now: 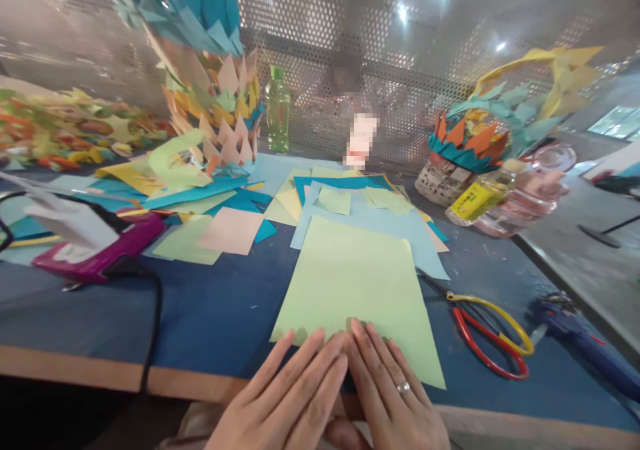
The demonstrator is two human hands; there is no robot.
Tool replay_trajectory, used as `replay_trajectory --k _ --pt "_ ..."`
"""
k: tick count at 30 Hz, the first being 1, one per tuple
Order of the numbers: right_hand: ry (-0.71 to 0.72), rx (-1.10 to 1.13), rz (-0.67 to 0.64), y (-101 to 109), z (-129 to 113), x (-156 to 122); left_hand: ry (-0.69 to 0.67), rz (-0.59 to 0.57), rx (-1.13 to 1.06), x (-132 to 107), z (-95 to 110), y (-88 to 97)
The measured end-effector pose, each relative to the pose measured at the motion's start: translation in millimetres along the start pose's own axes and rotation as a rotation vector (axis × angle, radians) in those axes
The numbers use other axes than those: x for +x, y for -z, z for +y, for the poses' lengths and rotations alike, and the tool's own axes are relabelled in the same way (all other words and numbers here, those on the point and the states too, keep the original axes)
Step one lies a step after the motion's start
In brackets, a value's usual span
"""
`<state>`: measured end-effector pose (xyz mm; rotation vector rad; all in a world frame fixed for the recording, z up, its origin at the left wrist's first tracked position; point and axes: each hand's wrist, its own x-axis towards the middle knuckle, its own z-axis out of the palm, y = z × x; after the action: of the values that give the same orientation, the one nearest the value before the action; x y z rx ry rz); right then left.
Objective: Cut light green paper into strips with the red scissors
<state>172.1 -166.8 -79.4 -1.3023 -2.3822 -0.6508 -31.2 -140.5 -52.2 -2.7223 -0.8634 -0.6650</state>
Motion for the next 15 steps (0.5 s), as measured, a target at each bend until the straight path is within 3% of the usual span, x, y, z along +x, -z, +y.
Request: replay_trajectory --k 5,9,12,15 --pt "-0.158 0.022 0.089 -2.9 -7.5 2.5 -0.008 0.016 0.078 8.1 2.5 -9.7" --pt "-0.139 0.030 0.025 -6.7 -12.3 1.4 -0.013 0.003 0.103 5.0 2.1 -10.9" --pt "-0.250 0.041 0.093 -10.1 -16.1 0.7 -0.017 -0.014 0.116 4.0 2.6 -11.7" --pt "-0.209 0.054 0.084 -7.1 -13.9 2.7 0.004 0.031 0.119 -1.5 2.1 -16.5"
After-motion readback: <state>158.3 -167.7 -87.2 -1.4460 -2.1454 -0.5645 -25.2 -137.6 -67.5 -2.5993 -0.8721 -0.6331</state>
